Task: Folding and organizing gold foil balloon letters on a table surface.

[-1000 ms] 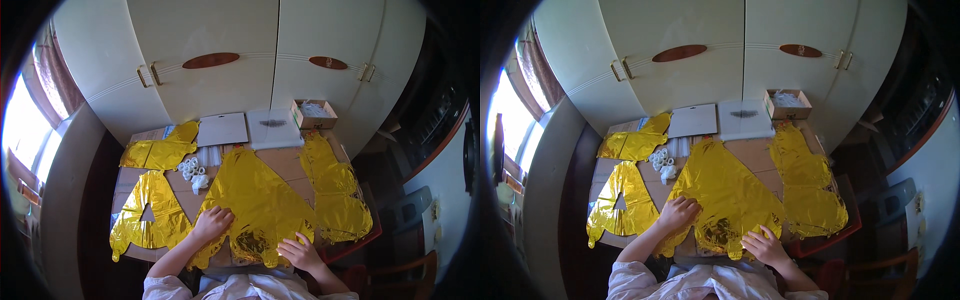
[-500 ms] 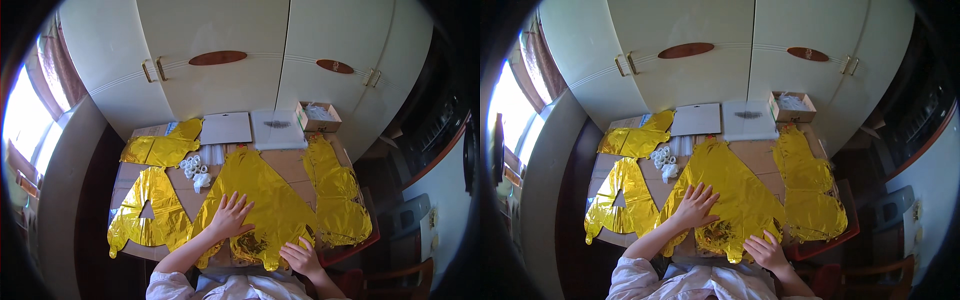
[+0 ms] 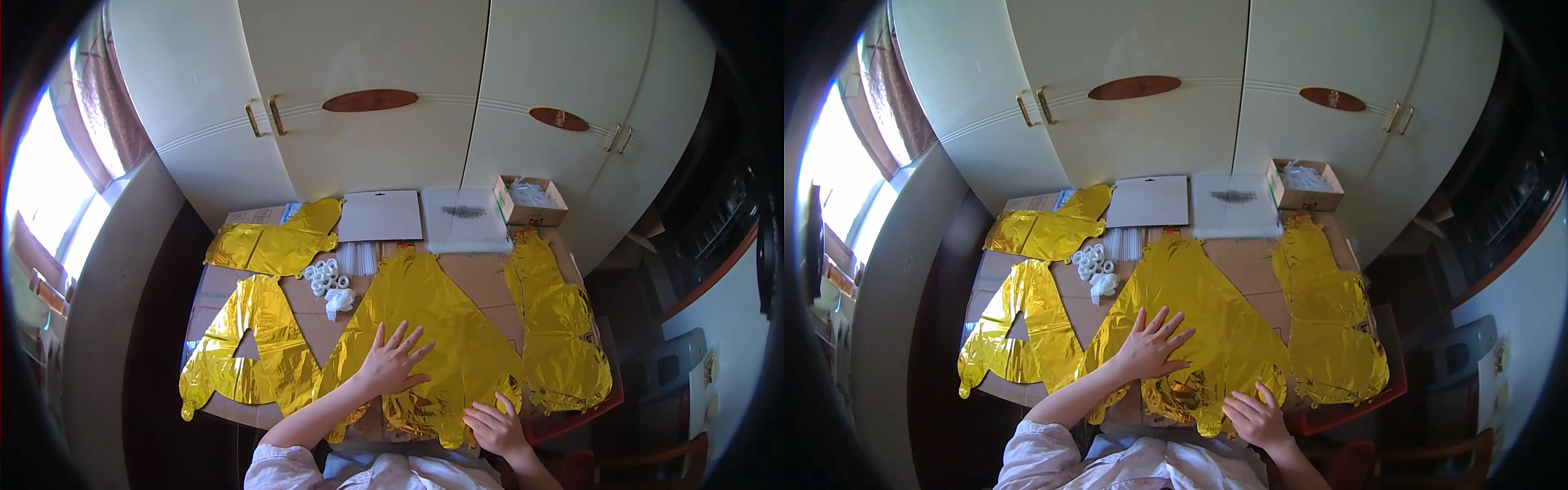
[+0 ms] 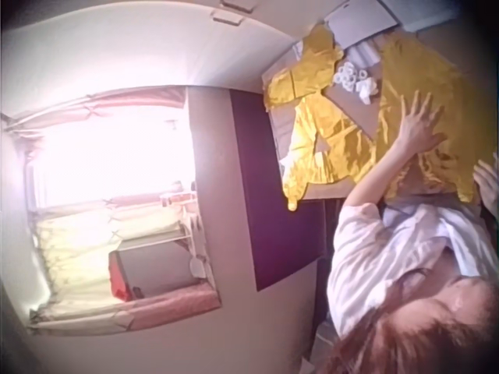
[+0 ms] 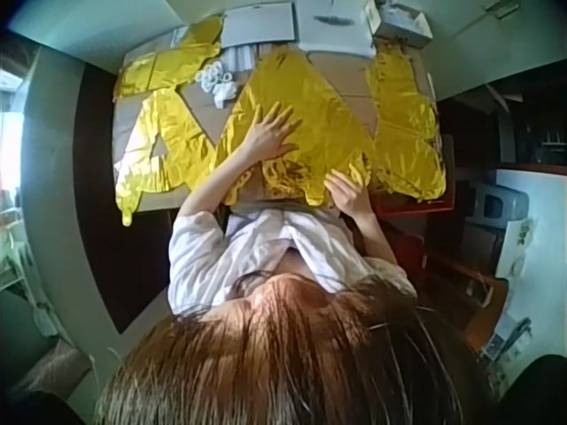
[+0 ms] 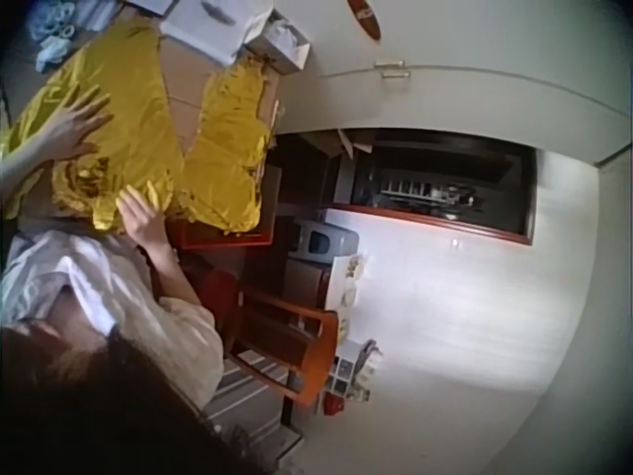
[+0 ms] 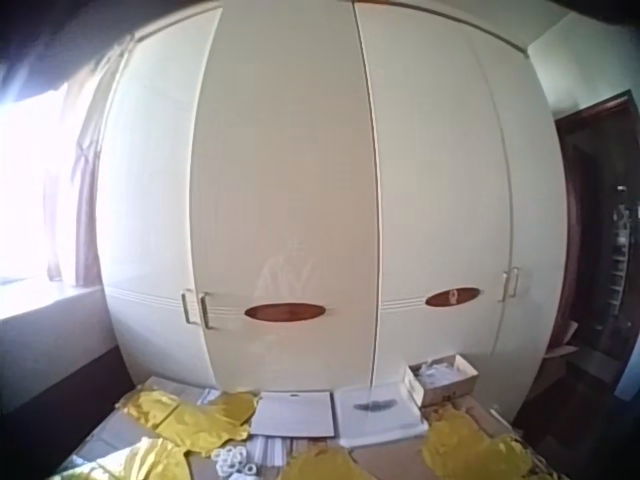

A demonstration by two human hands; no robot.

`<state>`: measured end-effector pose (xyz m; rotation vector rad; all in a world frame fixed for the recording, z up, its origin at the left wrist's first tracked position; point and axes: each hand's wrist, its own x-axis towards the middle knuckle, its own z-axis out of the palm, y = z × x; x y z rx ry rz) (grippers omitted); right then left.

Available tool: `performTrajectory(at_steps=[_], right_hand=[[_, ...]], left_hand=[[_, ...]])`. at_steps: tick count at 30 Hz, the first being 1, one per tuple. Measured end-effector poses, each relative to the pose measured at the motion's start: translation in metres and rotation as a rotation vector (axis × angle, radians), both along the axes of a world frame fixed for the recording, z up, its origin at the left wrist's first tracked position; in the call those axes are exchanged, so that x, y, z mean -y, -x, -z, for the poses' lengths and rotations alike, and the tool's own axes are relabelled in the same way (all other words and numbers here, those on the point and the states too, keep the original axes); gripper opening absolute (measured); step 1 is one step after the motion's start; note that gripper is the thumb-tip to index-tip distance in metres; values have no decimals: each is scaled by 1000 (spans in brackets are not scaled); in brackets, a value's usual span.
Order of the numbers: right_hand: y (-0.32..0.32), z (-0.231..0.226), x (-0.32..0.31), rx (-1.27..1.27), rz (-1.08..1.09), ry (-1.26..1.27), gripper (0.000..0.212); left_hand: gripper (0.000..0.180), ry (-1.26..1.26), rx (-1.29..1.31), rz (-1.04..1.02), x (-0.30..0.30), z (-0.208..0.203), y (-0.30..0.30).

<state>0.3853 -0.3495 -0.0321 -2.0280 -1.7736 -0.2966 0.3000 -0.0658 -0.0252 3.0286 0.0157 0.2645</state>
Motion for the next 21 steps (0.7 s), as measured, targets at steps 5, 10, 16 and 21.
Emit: performTrajectory(at_steps=[5,10,16,21], right_hand=[[-1,1,0,-15,-2,4,13],[0,1,2,-13,-9,17,13],[0,1,-1,-7,-26,12,11],[-1,-4,2,-4,-63,36,10]], left_hand=[[67,0,-5,-16,0,1,1],[67,2,-22,-22,-2,2,3],[68,18,-20,-22,-5,5,4],[68,13,-27,-21,-4,4,4]])
